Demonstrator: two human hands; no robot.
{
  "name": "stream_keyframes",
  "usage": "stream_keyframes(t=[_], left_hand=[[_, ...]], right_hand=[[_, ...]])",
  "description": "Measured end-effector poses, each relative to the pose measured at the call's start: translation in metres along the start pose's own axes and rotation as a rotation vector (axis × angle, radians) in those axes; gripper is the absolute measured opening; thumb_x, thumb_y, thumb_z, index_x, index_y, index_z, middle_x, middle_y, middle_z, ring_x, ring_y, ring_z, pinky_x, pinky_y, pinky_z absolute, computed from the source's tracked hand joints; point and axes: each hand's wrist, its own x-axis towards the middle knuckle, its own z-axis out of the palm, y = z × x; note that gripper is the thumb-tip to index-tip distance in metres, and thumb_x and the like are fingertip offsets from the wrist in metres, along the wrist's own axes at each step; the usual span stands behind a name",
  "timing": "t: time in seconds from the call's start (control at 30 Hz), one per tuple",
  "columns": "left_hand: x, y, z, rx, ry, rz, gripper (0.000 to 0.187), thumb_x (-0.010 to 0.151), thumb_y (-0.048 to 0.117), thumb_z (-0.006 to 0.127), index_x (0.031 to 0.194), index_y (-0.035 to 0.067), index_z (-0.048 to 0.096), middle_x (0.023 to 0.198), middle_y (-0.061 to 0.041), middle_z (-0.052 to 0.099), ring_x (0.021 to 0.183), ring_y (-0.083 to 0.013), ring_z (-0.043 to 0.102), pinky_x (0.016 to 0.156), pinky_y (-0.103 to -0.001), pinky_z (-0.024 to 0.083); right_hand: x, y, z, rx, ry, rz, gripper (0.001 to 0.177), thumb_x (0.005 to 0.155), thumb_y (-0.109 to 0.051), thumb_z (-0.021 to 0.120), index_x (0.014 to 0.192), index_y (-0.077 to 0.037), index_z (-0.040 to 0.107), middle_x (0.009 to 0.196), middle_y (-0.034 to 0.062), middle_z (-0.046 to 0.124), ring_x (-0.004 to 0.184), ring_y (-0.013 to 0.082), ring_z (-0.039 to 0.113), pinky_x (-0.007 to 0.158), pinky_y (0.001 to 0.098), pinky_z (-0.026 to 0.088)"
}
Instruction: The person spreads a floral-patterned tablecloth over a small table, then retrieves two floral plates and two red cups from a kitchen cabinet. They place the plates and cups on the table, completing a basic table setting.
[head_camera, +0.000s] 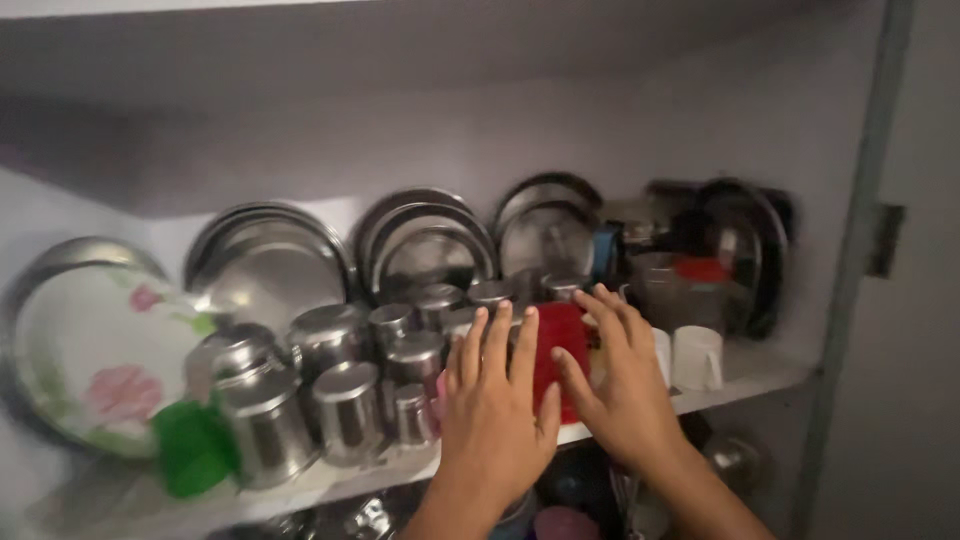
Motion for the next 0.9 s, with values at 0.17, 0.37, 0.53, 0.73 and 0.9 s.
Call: stream_keyframes(t=[0.17,0.37,0.53,0.73,0.9], left_hand=[[0.017,-0.029,0.031,-0.075,-0.334,-0.138,0.099,0.08,0.032,0.077,0.158,0.002,0.025,0.158,-0.027,0.033,0.151,-0.046,0.022,0.115,-0.061,0.014],[0.013,-0.051,0.042,-0.192,-0.503,-0.152,0.111,0.078,0.03,0.083,0.16,0.002,0.015,0.158,-0.025,0.034,0.148,-0.0411,0.021,0.121,-0.058,0.009],[-0.001,-0.066,0.031,-0.233,-0.448,-0.055,0.106,0.077,0.029,0.084,0.155,0.0,0.018,0.152,-0.025,0.04,0.147,-0.0424,0.025,0.12,-0.058,0.013],[-0.018,-0.071,0.01,-0.392,-0.308,-0.022,0.105,0.073,0.026,0.087,0.152,-0.001,0.025,0.154,-0.026,0.039,0.142,-0.045,0.032,0.115,-0.054,0.025],[-0.04,-0.055,0.004,-0.87,-0.117,-0.101,0.105,0.069,0.019,0.089,0.152,-0.004,0.029,0.148,-0.027,0.042,0.137,-0.0436,0.044,0.111,-0.05,0.039]], right_hand=[[0.0,0.045,0.031,0.045,-0.003,0.228,0.092,0.079,-0.031,0.083,0.152,-0.004,0.034,0.141,0.0278,0.051,0.13,0.0409,0.054,0.104,0.0466,0.047],[-0.008,0.066,0.062,0.178,-0.092,0.458,0.112,0.068,-0.029,0.089,0.152,-0.002,0.019,0.138,0.0222,0.057,0.122,0.034,0.064,0.097,0.0425,0.056],[-0.016,0.046,0.068,-0.089,-0.061,0.618,0.101,0.062,-0.021,0.093,0.145,-0.006,0.037,0.12,0.017,0.072,0.107,0.027,0.073,0.094,0.0404,0.058],[-0.021,-0.008,0.05,0.182,0.204,0.501,0.09,0.063,-0.02,0.091,0.138,-0.005,0.043,0.119,0.0132,0.07,0.104,0.0241,0.074,0.082,0.0369,0.063],[-0.038,-0.074,0.031,0.501,0.279,0.815,0.073,0.074,-0.025,0.082,0.139,-0.008,0.051,0.119,0.0148,0.071,0.098,0.0242,0.072,0.071,0.0381,0.057]])
